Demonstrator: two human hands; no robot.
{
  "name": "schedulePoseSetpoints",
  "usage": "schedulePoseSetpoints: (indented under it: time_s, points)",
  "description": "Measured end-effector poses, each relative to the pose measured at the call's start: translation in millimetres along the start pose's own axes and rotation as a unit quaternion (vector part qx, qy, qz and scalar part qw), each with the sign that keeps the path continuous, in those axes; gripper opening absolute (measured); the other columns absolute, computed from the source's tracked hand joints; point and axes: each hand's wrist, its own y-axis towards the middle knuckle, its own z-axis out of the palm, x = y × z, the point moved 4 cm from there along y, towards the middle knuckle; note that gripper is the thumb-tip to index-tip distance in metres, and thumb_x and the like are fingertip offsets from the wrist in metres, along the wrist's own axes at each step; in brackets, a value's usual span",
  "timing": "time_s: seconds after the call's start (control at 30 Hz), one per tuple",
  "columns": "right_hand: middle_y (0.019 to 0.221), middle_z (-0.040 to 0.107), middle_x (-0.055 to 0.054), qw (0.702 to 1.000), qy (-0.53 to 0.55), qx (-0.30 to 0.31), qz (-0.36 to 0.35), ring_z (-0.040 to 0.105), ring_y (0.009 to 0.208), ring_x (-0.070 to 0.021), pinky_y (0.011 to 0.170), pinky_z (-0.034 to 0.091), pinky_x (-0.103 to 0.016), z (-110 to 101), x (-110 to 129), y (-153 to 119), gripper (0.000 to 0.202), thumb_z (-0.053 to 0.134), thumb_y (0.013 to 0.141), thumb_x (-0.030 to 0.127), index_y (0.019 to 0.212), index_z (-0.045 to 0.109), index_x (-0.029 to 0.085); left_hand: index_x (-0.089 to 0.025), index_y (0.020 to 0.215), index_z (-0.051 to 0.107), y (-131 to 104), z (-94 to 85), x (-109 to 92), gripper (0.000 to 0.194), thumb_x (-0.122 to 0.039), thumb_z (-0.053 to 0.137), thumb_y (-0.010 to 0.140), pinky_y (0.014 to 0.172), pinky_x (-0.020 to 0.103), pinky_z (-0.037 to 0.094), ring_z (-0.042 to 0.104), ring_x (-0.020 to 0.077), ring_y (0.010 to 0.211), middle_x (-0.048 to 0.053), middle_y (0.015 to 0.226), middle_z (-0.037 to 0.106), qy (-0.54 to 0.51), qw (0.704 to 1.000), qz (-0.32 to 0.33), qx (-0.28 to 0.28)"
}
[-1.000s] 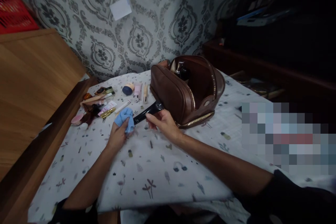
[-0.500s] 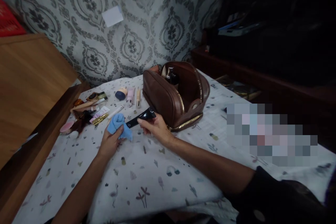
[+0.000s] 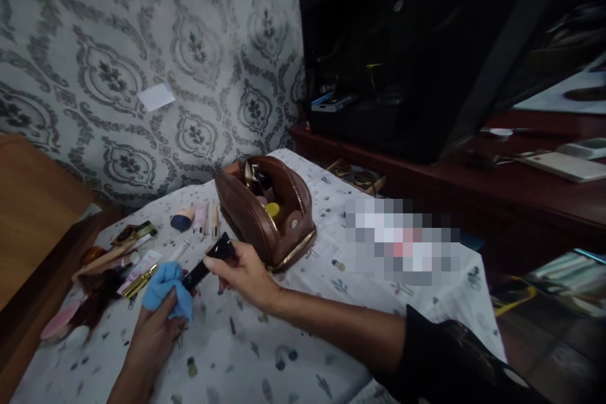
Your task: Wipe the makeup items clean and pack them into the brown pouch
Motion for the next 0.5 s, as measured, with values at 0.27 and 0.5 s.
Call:
schedulePoseSetpoints:
  time_s: [0.27,0.5]
  points:
    - [0.068,0.054,0.004,1.000,-0.002,-0.008,0.014,0.048,0.046,-0.0059,0.039,0.031,-0.018,-9.4,41.6,-20.1,0.045,0.069,0.077,0.055,0.101,0.058,0.018,-0.022,0.089,0.061,-19.7,32.1,-21.0,0.044,-0.046,0.085,0.061,0.043,0.018,0.039,0.049,0.0091,0.048,-0.006,0.057,0.056,-0.001,0.999,0.007,0.044]
    - [0.066,0.057,0.005,0.999,-0.026,0.009,-0.018,0.050,0.044,-0.0053,0.037,0.030,-0.017,-29.2,80.4,-29.5,0.039,0.069,0.080,0.053,0.087,0.053,0.019,-0.022,0.088,0.061,-27.8,54.0,-36.8,0.044,-0.040,0.088,0.059,0.051,0.024,0.046,0.057,0.0153,0.051,-0.002,0.057,0.062,0.031,0.993,0.051,0.099]
